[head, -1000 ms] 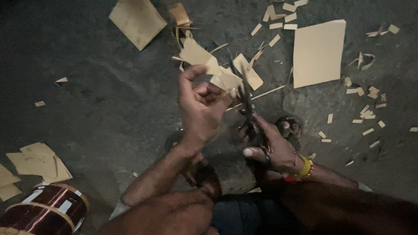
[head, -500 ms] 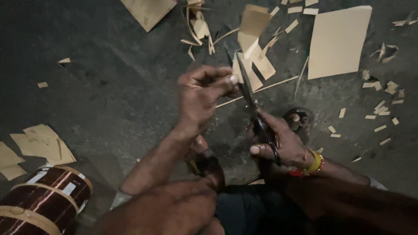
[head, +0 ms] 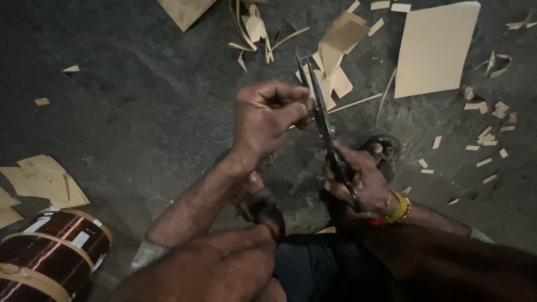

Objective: The person cuts a piece of light-colored insulation material into multiple thin rectangular strips using a large pair of shears.

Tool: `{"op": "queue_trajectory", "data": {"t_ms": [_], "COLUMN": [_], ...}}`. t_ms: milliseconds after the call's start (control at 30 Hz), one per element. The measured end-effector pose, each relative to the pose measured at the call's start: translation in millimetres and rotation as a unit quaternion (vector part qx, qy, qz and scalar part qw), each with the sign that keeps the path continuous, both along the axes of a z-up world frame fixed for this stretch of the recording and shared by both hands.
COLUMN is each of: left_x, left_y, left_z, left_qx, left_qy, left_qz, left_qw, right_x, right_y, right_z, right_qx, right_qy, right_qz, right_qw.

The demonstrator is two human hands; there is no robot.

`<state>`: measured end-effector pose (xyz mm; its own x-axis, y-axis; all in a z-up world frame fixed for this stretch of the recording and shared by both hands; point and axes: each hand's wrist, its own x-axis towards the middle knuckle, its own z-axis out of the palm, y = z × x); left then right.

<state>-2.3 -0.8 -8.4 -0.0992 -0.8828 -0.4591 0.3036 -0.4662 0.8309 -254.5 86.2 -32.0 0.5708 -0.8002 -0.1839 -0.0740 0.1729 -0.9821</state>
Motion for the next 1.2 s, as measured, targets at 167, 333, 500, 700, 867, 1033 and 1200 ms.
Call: {"op": "queue_trajectory", "data": {"t_ms": [167, 333, 500, 700, 867, 1033, 1200], "left_x": [-1.6, -7.1, -16.7, -0.9, 25.7, -18.0, -29.5], "left_y": [5.6, 12.0, 31.0, 18.5, -6.6, 41.7, 16.6], "left_z": [-11.7, -19.7, -30.1, -52.0, -87.9, -85.7, -102.3], "left_qx": [-0.039, 0.009, 0.003, 0.063, 0.012, -0.176, -0.465], "left_qy": [-0.032, 0.035, 0.002, -0.088, -0.065, -0.423, -0.481], "left_qz": [0.011, 0.070, 0.092, 0.138, 0.254, -0.038, -0.317], "left_qw": [0.999, 0.997, 0.996, 0.985, 0.965, 0.888, 0.672], "right_x": [1.3, 11.1, 21.3, 12.3, 11.8, 8.2, 4.6], "right_y": [-5.9, -21.7, -33.7, -43.7, -33.9, -31.6, -30.9], "right_z": [12.9, 29.8, 32.8, 31.4, 30.7, 31.9, 34.4], "right_qx": [0.034, 0.170, 0.226, 0.209, 0.163, 0.178, 0.168], "right_qy": [0.091, 0.070, 0.023, 0.015, 0.043, 0.013, -0.011], "right_qz": [0.025, 0.041, -0.137, -0.274, -0.278, -0.293, -0.304], "right_qw": [0.995, 0.982, 0.964, 0.939, 0.946, 0.939, 0.938]}}
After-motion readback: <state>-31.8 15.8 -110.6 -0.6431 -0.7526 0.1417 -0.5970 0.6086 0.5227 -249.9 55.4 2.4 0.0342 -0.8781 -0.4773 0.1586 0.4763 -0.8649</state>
